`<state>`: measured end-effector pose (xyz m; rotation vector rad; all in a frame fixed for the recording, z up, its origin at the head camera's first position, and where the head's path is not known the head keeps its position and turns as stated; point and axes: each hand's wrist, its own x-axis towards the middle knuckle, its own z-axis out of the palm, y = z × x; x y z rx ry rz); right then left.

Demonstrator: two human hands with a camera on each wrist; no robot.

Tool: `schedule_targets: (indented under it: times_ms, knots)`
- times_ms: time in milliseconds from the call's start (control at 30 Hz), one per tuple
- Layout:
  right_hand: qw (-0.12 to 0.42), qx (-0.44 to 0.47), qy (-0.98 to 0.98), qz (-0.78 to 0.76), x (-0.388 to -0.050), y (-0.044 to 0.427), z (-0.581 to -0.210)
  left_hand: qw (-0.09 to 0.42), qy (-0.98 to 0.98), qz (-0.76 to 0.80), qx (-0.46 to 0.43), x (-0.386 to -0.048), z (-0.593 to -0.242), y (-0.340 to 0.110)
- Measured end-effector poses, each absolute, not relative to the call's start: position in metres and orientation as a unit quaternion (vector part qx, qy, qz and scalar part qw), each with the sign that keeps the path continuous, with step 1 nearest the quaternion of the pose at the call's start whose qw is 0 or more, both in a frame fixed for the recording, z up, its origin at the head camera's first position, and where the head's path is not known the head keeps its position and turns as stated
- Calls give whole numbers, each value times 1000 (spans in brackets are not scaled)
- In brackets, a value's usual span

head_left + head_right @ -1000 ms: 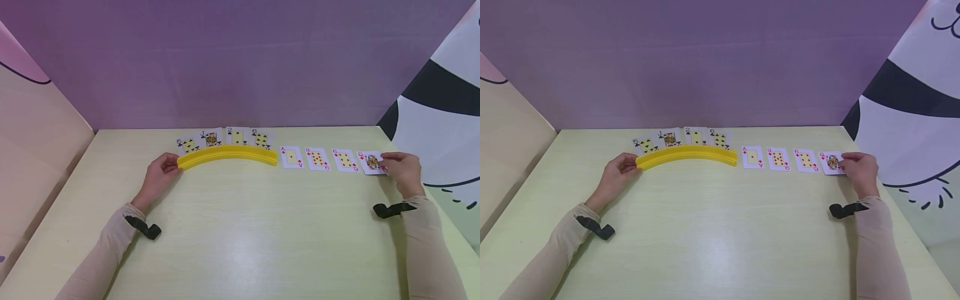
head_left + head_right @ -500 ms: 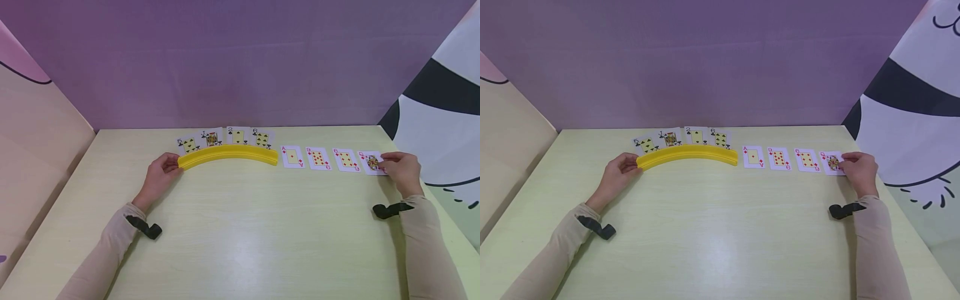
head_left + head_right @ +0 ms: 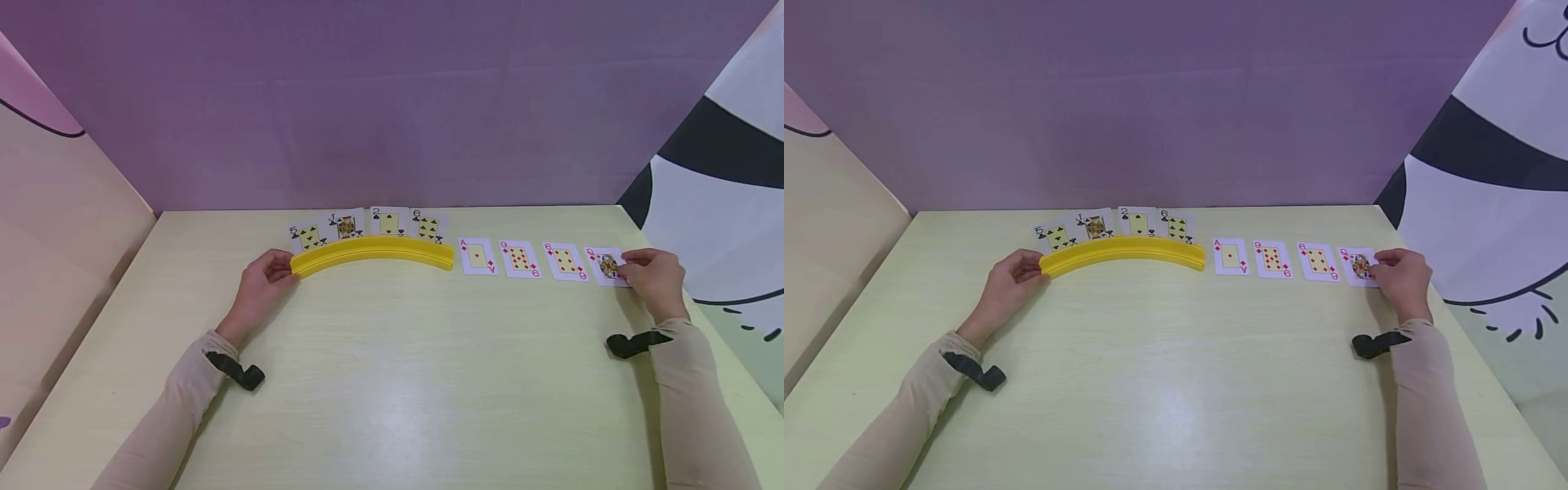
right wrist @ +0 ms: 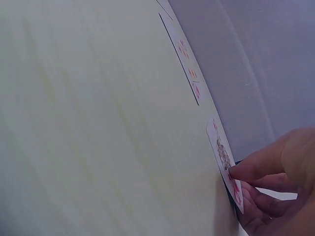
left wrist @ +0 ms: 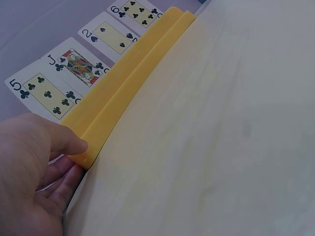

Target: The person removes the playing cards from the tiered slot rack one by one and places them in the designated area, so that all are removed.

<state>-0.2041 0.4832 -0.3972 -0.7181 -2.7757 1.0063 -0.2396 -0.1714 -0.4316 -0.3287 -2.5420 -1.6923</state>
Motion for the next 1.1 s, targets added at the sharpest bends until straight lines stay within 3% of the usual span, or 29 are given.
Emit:
schedule_targets:
  times_ms: [1100]
  knots:
    - [104,-239,-908,329,-204,475,-386,31,-828,-550,-105,-239,-431,-171]
